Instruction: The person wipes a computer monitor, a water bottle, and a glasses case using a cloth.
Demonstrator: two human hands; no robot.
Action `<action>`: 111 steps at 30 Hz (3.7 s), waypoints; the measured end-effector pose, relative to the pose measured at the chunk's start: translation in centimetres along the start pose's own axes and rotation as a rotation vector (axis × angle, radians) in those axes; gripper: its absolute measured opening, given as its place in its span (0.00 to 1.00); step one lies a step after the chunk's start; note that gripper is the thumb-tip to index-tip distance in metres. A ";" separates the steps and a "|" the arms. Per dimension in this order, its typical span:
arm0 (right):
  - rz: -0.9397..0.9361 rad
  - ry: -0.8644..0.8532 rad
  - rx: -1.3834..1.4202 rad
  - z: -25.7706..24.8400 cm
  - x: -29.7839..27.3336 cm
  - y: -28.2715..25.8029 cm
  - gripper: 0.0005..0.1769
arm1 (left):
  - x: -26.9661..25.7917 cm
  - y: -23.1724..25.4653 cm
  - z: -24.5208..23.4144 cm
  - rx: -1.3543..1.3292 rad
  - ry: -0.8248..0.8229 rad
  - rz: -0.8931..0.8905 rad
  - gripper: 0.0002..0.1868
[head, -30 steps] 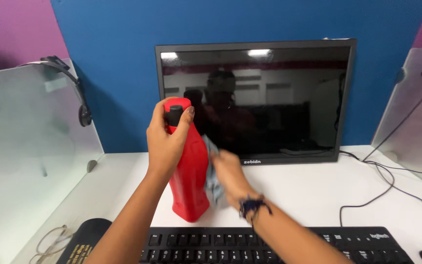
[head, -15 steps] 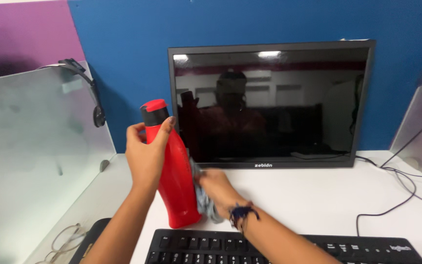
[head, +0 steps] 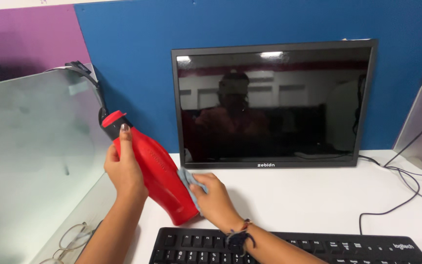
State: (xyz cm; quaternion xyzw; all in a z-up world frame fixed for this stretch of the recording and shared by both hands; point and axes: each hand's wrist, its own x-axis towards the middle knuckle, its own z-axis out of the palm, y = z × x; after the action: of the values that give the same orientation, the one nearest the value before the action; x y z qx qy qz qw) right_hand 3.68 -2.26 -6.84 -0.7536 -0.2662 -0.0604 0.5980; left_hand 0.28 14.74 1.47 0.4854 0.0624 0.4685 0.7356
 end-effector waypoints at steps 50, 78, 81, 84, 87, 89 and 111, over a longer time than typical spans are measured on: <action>0.520 0.153 1.071 -10.6 -0.3 0.1 0.20 | -2.4 3.7 5.5 -0.286 -0.065 0.257 0.27; -0.414 0.161 -0.101 -6.5 -4.6 -6.4 0.16 | -5.0 1.2 5.6 -0.046 -0.026 -0.163 0.40; -0.707 0.171 -0.138 -6.8 -2.3 -8.6 0.14 | -5.0 1.9 5.4 0.052 -0.135 -0.002 0.40; -0.756 0.332 -0.133 -5.5 0.6 -11.5 0.07 | -5.6 2.0 5.7 0.047 -0.224 0.075 0.39; -0.647 0.301 -0.062 -4.3 1.1 -12.8 0.07 | -5.5 2.0 5.2 -0.007 -0.224 0.009 0.37; -0.702 0.196 -0.102 -4.5 0.1 -12.1 0.08 | -4.3 2.1 4.9 -0.031 -0.196 0.089 0.36; 0.448 -0.013 1.039 -2.1 -1.2 -1.6 0.21 | -1.3 3.0 3.2 -0.105 0.026 0.293 0.31</action>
State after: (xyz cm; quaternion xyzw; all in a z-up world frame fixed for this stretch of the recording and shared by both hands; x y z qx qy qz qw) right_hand 2.40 -4.35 -5.38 -0.3985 -0.0979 0.2116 0.8870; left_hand -0.55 11.90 4.97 0.4441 -0.0239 0.5795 0.6829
